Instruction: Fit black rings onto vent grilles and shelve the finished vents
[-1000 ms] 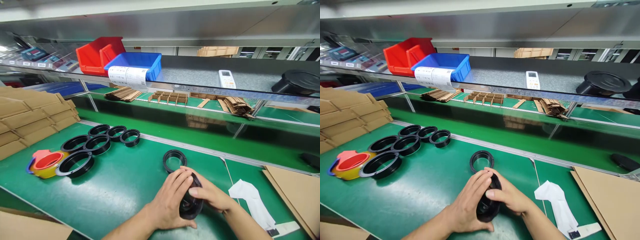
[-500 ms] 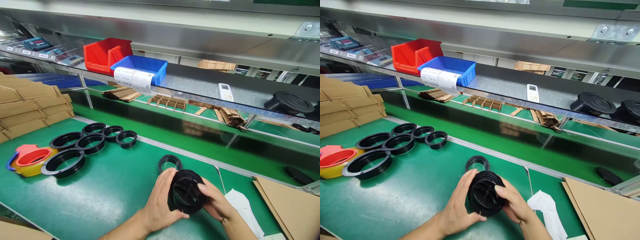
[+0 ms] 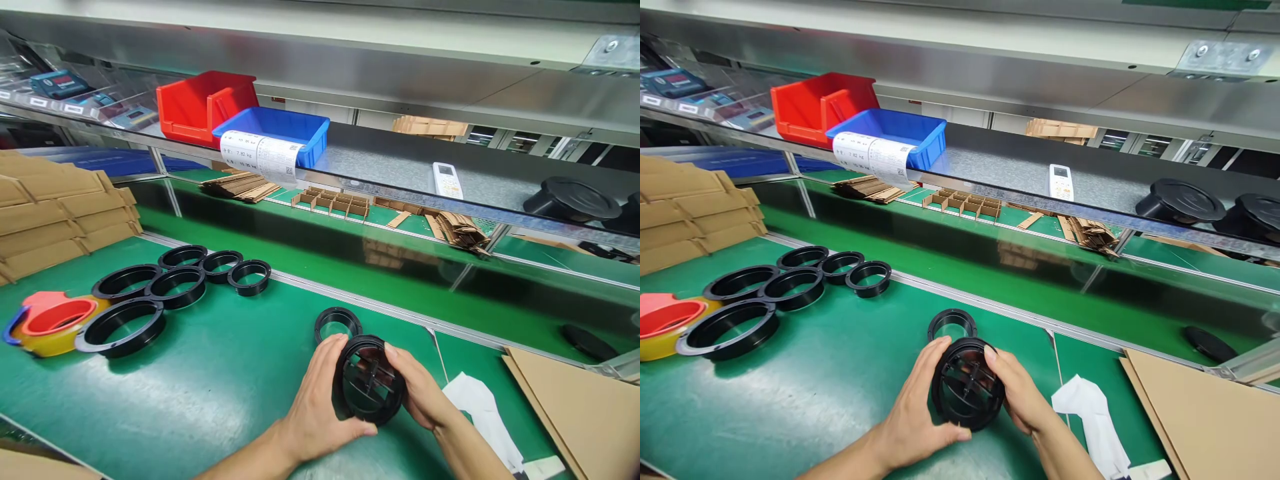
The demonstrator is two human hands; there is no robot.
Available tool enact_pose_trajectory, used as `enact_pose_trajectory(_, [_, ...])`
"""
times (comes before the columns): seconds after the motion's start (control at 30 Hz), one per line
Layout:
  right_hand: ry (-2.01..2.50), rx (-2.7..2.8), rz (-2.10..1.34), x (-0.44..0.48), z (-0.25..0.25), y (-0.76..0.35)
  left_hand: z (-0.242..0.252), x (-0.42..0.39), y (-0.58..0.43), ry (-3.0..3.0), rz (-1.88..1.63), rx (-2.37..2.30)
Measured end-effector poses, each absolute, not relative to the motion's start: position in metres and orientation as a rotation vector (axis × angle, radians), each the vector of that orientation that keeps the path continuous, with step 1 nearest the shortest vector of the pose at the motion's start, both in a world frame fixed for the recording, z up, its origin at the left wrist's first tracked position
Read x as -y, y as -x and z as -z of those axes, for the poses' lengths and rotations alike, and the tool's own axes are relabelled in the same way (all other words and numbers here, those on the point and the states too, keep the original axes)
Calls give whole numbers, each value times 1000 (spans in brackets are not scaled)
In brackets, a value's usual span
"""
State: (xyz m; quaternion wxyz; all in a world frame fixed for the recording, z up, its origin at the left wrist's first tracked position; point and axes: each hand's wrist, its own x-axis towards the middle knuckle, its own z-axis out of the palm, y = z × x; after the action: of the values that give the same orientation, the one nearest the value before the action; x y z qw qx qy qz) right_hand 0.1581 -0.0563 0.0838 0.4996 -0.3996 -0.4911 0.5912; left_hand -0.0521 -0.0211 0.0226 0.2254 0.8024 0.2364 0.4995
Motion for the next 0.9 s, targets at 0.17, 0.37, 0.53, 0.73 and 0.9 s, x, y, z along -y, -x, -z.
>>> enact_pose_trajectory(0.17, [930,1095,-1626,55,-81,-159,-17,23,53,-2233,-1304,-695])
enact_pose_trajectory(0.37, [963,1013,-1591,53,-84,-158,-17,22,50,-2219,-1299,-728])
enact_pose_trajectory(0.53, [932,1084,-1494,52,-93,-160,-14,22,49,-2238,-1299,-698])
enact_pose_trajectory(0.73, [967,1167,-1457,50,-95,-164,-12,24,49,-2225,-1281,-708])
enact_pose_trajectory(0.9, [964,1177,-1458,49,-94,-161,-15,24,50,-2210,-1266,-706])
